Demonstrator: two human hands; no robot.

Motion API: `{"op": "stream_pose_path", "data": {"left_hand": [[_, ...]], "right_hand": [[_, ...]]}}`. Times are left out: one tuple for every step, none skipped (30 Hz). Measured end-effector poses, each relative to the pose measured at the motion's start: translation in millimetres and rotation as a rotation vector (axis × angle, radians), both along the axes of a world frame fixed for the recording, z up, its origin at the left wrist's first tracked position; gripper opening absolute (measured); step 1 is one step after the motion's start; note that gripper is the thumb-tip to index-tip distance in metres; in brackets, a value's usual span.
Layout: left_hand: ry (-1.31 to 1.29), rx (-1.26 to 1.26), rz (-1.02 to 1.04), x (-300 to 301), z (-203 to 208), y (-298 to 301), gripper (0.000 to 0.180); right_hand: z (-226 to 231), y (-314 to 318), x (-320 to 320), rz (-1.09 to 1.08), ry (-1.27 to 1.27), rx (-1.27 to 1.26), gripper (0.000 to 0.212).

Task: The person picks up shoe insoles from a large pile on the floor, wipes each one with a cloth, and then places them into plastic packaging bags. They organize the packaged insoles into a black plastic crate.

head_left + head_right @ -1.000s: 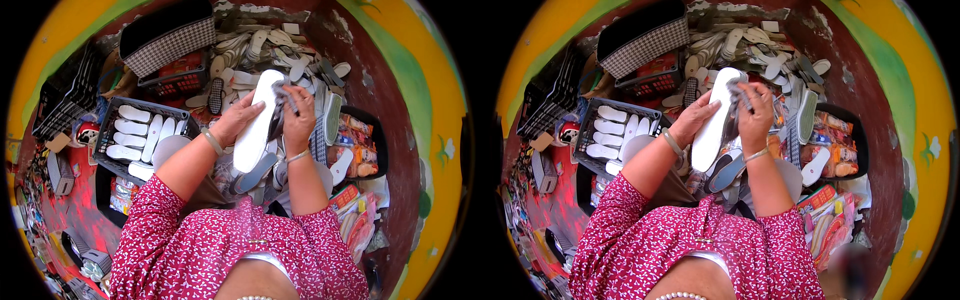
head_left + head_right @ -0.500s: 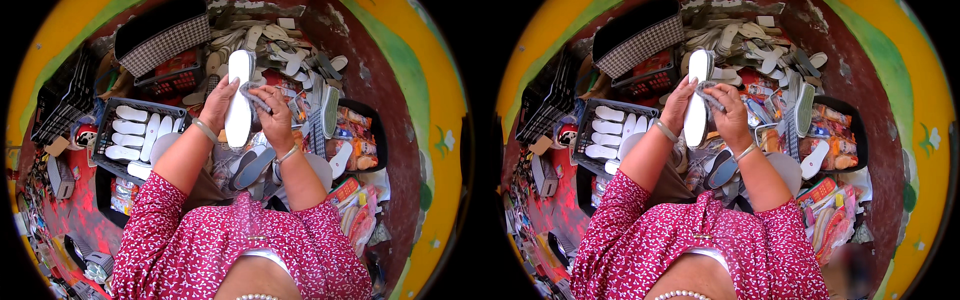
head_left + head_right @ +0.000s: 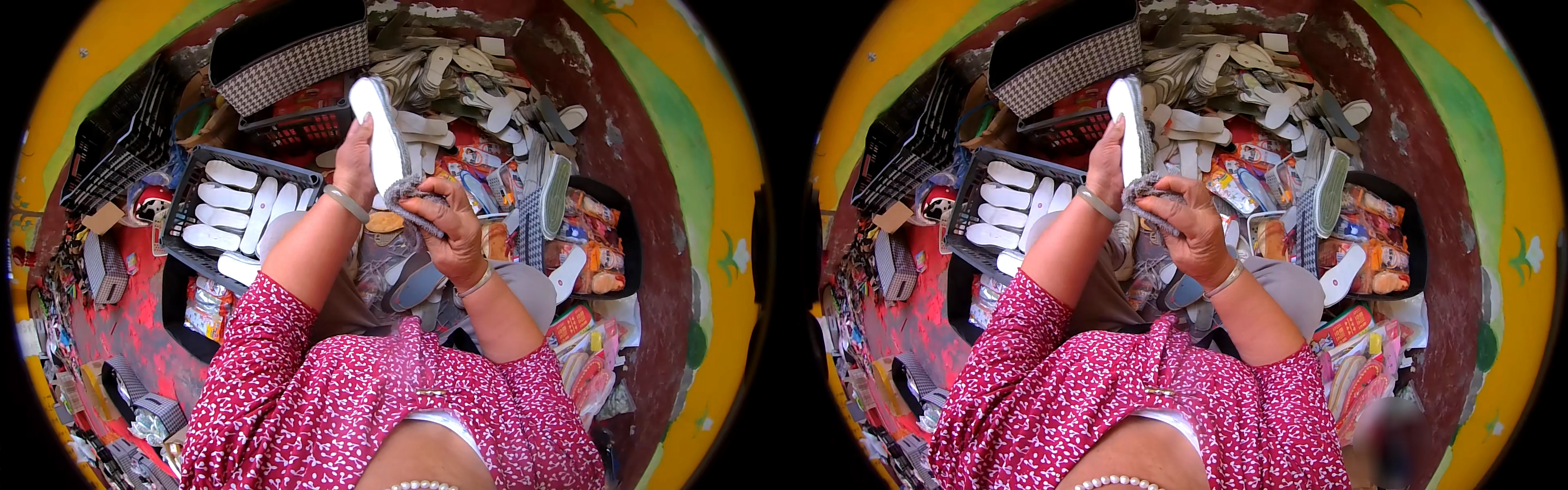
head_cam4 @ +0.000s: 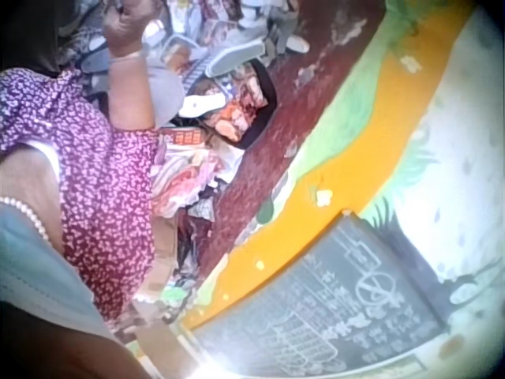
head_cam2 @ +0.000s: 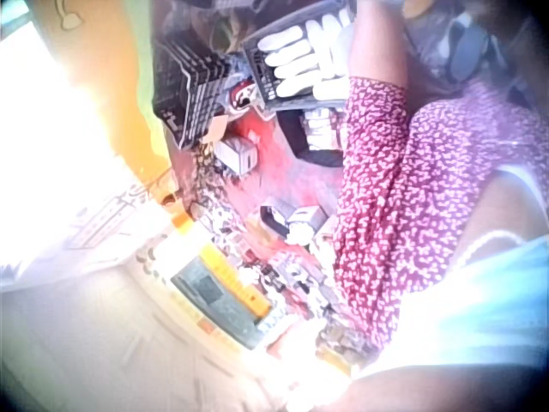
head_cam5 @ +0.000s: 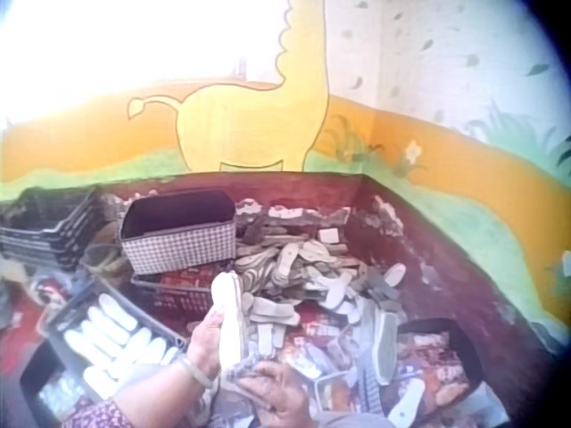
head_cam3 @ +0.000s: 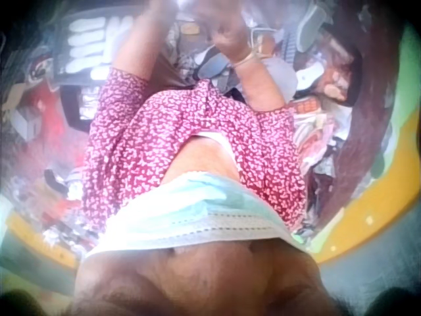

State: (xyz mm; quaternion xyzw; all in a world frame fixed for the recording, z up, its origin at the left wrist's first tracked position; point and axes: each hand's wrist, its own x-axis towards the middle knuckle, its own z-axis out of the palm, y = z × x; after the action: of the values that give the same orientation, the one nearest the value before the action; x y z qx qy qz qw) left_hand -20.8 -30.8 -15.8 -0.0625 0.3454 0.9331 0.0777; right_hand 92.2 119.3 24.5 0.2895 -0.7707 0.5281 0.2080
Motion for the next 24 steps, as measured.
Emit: {"op": "stream_pose_path", "data": {"left_hand": [[-0.004, 0.005, -0.040, 2, 3, 4, 0.022], [0.001, -0.017, -0.069, 6, 4, 12, 0.023], [0.047, -0.019, -0.120, 7, 5, 16, 0.025], [0.115, -0.041, -0.189, 9, 6, 20, 0.026], [0.182, -0.063, -0.259, 12, 7, 22, 0.027], [0.211, -0.008, -0.343, 19, 9, 25, 0.031], [0.232, -0.044, -0.401, 22, 9, 28, 0.035], [0.183, 0.005, -0.397, 27, 10, 31, 0.038], [0.135, 0.055, -0.393, 32, 17, 35, 0.042], [0.175, -0.022, -0.454, 33, 17, 33, 0.044], [0.216, -0.100, -0.514, 33, 16, 29, 0.046], [0.231, -0.169, -0.626, 32, 19, 28, 0.051], [0.219, -0.148, -0.614, 35, 14, 32, 0.055], [0.291, -0.250, -0.562, 37, 12, 34, 0.056], [0.361, -0.349, -0.505, 39, 11, 36, 0.056], [0.433, -0.415, -0.396, 42, 13, 39, 0.050], [0.474, -0.468, -0.400, 40, 9, 39, 0.049], [0.513, -0.523, -0.404, 37, 6, 36, 0.049], [0.552, -0.579, -0.406, 35, 4, 36, 0.049], [0.779, -0.871, -0.209, 33, 1, 37, 0.044], [0.842, -1.014, -0.200, 34, 3, 37, 0.042], [0.903, -1.157, -0.190, 37, 4, 36, 0.040], [0.964, -1.300, -0.178, 39, 4, 36, 0.038], [0.995, -1.324, -0.099, 41, 3, 37, 0.033]], "right_hand": [[-3, -1, -1, -0.001, 0.023, -0.022, 0.037], [-7, -2, -1, -0.004, 0.047, -0.044, 0.037], [-8, -3, -2, -0.005, 0.069, -0.065, 0.037], [-7, -3, -3, -0.051, 0.067, -0.067, 0.037], [-5, -3, -4, -0.097, 0.065, -0.070, 0.037], [-4, -2, -6, -0.147, 0.063, -0.072, 0.037], [-5, 0, -8, -0.188, 0.073, -0.068, 0.036], [-5, 5, -11, -0.229, 0.083, -0.064, 0.035], [-5, 10, -14, -0.270, 0.092, -0.059, 0.035], [0, 15, -18, -0.368, 0.138, 0.014, 0.036], [-5, 25, -26, -0.551, 0.172, 0.073, 0.036], [-8, 38, -36, -0.636, 0.074, -0.018, 0.034], [-5, 50, -41, -0.744, -0.043, -0.091, 0.030], [-6, 59, -51, -0.730, -0.247, -0.518, 0.026], [7, 63, -52, -0.570, -0.318, -0.928, 0.023], [13, 73, -53, -0.530, -0.309, -1.022, 0.023], [16, 80, -53, -0.489, -0.300, -1.115, 0.023], [15, 81, -53, -0.449, -0.314, -1.081, 0.023], [13, 82, -52, -0.408, -0.328, -1.047, 0.024], [12, 84, -51, -0.367, -0.342, -1.012, 0.024], [9, 83, -49, -0.329, -0.383, -0.941, 0.024], [7, 79, -48, -0.292, -0.424, -0.870, 0.024], [5, 75, -47, -0.254, -0.464, -0.798, 0.024], [6, 69, -47, -0.232, -0.414, -0.725, 0.025]]}}
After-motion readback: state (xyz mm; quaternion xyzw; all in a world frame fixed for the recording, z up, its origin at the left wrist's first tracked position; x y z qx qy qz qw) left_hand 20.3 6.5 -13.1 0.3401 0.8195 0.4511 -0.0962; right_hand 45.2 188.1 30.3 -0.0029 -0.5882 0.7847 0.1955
